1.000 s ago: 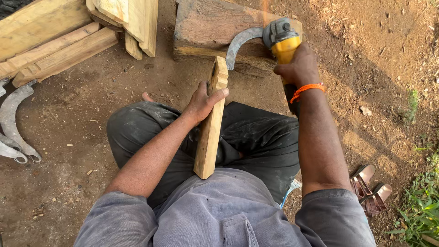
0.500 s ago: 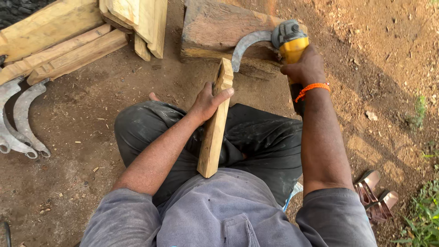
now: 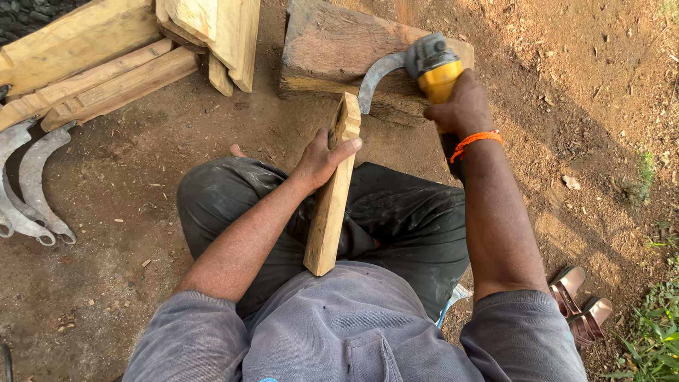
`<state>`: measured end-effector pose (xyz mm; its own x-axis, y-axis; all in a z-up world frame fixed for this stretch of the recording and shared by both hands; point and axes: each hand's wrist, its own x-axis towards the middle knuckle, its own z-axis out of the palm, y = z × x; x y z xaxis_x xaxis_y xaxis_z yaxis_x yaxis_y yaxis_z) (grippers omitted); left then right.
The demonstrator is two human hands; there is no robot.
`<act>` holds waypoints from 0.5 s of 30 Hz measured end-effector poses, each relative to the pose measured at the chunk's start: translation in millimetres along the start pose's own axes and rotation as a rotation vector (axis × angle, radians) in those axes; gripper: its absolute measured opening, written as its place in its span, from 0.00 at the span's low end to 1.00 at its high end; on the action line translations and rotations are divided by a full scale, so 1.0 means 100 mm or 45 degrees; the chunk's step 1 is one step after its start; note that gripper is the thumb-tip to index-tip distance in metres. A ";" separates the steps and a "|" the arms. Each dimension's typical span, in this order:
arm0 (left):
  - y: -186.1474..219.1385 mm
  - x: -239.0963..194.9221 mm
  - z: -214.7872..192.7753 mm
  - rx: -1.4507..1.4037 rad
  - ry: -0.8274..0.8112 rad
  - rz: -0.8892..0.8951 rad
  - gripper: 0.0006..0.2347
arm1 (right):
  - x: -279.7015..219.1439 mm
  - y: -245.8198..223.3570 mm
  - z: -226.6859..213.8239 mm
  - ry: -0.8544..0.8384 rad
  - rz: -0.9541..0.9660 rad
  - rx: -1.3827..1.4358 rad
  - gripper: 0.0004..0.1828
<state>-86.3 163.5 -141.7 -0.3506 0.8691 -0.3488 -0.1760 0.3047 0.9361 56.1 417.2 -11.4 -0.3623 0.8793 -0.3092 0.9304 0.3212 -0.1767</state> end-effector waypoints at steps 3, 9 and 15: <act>-0.02 -0.01 -0.02 0.003 0.006 -0.008 0.47 | -0.01 0.00 0.05 0.000 -0.101 -0.066 0.43; 0.02 -0.03 -0.02 0.009 0.023 0.013 0.44 | 0.07 0.02 -0.06 0.040 0.026 0.019 0.44; 0.03 0.03 -0.11 -0.032 0.028 0.017 0.42 | 0.01 -0.05 0.15 -0.037 -0.217 -0.128 0.45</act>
<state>-97.6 162.8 -140.5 -0.3734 0.8641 -0.3376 -0.1941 0.2830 0.9393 50.6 410.7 -25.1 -0.5149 0.7993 -0.3099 0.8560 0.4992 -0.1347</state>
